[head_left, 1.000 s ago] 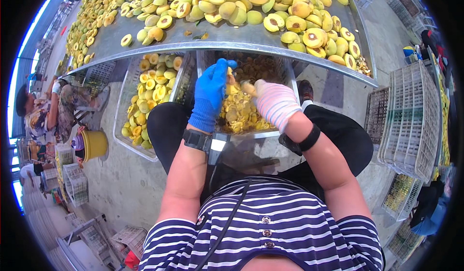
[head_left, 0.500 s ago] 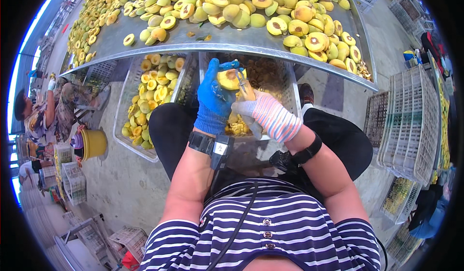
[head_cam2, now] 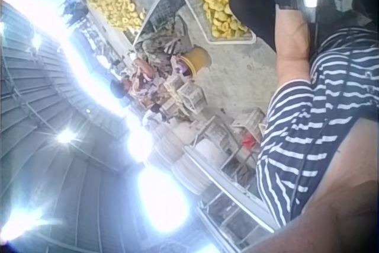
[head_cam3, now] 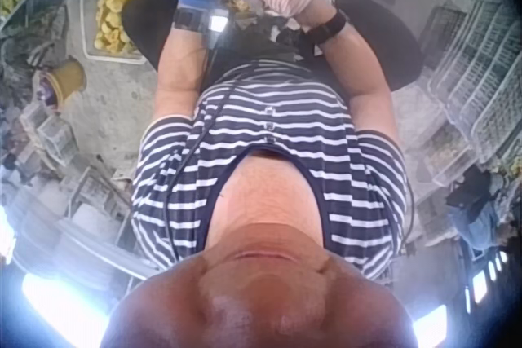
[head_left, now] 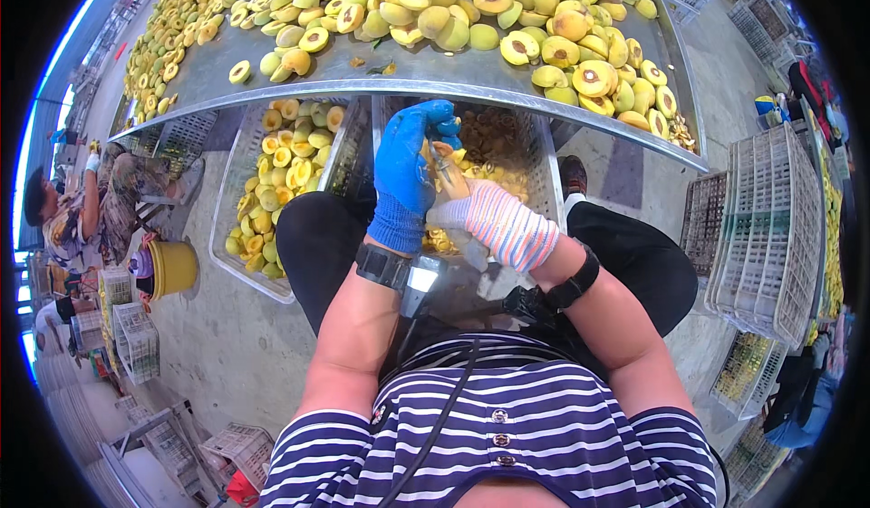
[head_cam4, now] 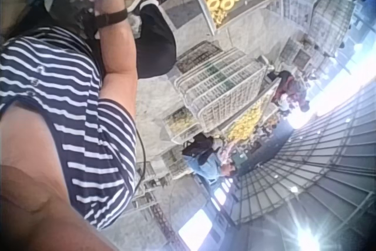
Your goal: The person pits halved yellow fruit using a handheld metal tool, scooping out the center and placing the pitted fruit into a basket before moving new fruit from a large table into the work area.
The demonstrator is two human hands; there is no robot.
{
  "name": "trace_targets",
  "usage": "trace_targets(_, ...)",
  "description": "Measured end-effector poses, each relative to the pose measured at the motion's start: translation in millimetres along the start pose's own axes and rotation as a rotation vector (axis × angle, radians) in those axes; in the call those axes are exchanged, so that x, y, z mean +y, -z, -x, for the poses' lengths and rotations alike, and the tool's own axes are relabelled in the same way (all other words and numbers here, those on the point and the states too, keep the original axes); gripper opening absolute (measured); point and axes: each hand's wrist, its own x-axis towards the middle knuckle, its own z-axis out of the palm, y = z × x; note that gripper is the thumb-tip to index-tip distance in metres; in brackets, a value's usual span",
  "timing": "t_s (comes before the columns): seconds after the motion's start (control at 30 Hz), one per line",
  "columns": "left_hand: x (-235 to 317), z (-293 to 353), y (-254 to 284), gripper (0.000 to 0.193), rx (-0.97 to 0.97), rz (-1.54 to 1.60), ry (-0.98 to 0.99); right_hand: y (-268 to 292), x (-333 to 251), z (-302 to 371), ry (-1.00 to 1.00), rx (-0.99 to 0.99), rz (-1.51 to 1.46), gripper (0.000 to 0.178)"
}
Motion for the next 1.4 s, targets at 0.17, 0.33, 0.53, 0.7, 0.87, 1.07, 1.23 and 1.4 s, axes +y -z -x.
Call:
trace_targets(0.17,13,-5,-2,0.030,-0.008,0.124,0.127,-3,22,-9,0.018,-0.177,-0.425,0.015)
trace_targets(0.33,21,-10,5,0.036,-0.078,0.138,0.242,-4,12,-10,-0.073,-0.236,-0.526,0.013)
trace_targets(0.53,21,-21,5,0.039,-0.086,0.090,0.341,1,22,-22,-0.053,-0.395,-0.634,0.014)
trace_targets(0.7,17,-23,4,0.040,-0.088,0.113,0.394,8,27,-27,-0.071,-0.422,-0.659,0.017)
trace_targets(0.87,20,-28,1,0.038,-0.185,-0.177,0.183,9,32,-28,-0.074,-0.433,-0.658,0.016)
trace_targets(1.07,7,-25,10,0.048,-0.223,0.393,0.412,8,25,-20,-0.020,-0.539,-0.723,0.016)
trace_targets(1.23,8,-18,24,0.053,-0.107,0.490,0.513,29,19,-4,0.145,-0.484,-0.440,0.020)
trace_targets(1.4,57,-7,49,0.048,0.073,0.221,0.187,51,33,-21,-0.037,0.110,0.827,0.040)
